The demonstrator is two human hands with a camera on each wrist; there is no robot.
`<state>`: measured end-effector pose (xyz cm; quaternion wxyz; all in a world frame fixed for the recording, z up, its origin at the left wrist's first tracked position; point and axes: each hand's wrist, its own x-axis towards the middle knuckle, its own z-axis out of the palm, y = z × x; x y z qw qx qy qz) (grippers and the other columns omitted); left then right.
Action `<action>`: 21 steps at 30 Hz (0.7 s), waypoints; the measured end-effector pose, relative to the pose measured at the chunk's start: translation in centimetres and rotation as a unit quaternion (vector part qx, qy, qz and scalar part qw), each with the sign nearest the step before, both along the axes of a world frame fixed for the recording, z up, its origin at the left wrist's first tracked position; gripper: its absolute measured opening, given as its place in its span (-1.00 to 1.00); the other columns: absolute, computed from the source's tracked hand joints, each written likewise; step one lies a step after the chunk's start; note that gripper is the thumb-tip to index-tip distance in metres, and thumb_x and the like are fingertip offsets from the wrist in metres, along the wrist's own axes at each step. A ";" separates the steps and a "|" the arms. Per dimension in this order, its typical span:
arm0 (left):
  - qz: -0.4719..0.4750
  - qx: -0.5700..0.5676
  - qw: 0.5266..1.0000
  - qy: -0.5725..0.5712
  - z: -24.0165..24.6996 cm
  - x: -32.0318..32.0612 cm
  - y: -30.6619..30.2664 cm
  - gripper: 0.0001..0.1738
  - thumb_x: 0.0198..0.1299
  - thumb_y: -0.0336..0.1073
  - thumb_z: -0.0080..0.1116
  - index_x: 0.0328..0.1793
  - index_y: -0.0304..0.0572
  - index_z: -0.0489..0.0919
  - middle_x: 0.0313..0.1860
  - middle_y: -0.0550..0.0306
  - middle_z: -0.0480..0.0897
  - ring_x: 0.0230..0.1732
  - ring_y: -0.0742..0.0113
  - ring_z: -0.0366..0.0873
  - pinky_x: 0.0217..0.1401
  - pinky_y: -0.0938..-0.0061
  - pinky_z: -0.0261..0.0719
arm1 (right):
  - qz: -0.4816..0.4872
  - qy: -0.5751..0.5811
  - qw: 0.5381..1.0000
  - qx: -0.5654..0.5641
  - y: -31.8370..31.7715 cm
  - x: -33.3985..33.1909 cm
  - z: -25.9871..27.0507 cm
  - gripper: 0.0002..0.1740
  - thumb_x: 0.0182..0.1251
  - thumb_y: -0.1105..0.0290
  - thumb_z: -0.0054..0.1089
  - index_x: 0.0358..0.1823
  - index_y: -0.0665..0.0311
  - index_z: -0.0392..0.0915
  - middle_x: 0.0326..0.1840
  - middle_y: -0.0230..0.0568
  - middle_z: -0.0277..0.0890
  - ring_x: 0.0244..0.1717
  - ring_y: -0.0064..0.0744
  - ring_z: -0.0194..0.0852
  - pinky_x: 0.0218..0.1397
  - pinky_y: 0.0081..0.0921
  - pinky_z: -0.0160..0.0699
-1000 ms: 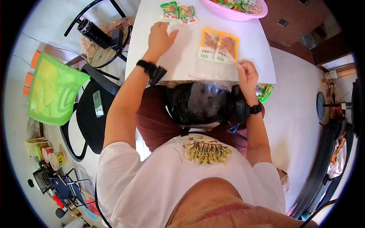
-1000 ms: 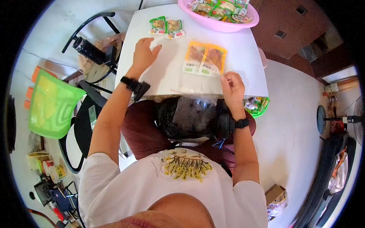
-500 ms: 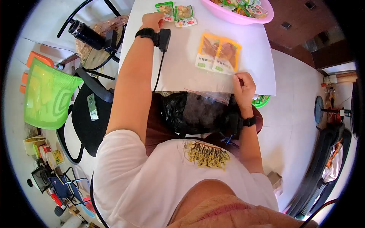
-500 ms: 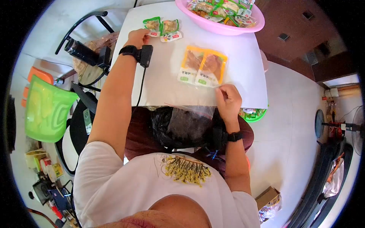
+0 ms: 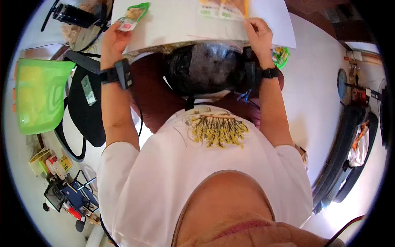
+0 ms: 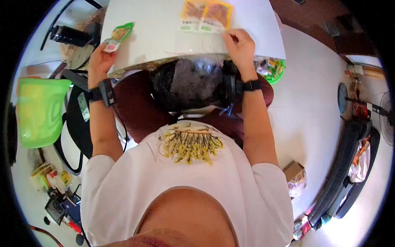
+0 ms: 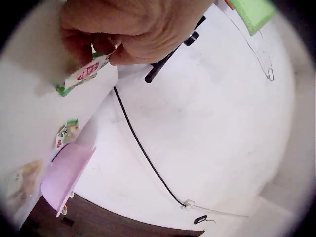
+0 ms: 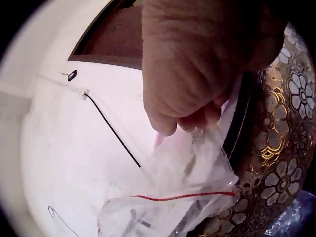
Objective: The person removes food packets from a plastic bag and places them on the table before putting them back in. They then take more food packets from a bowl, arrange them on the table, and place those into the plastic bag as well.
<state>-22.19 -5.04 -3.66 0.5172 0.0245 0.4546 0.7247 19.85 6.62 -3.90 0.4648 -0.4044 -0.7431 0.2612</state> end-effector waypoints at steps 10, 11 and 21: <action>0.076 -0.052 0.951 0.296 0.0 2.9 -7.2 -0.26 0.04 -0.49 0.22 0.32 -0.52 0.11 -0.05 -0.19 0.50 -0.19 0.12 0.58 -0.24 0.31 0.62 | 0.029 -0.123 0.980 0.150 -6.0 -1.4 3.9 -0.54 -0.21 0.22 0.48 -0.27 0.26 0.54 -0.09 -0.18 0.45 0.01 -0.12 0.36 0.11 -0.27 0.36; 0.067 -0.080 0.933 0.344 0.4 3.3 -7.1 -0.19 0.00 -0.48 0.27 0.34 -0.53 0.08 -0.06 -0.19 0.51 -0.21 0.15 0.58 -0.27 0.34 0.61 | 0.018 -0.139 0.975 0.170 -6.7 -1.8 4.2 -0.53 -0.23 0.21 0.49 -0.27 0.26 0.53 -0.08 -0.19 0.45 0.01 -0.12 0.36 0.11 -0.27 0.36; -0.101 0.031 0.993 0.061 1.7 5.4 -8.8 -0.63 0.13 -0.56 0.05 0.10 -0.40 0.41 0.03 -0.06 0.55 -0.01 0.15 0.57 0.06 0.30 0.59 | 0.006 -0.146 0.972 0.182 -6.9 -1.9 3.6 -0.90 0.00 0.44 0.26 -0.41 0.22 0.57 -0.35 -0.24 0.49 -0.27 -0.19 0.47 -0.24 -0.33 0.46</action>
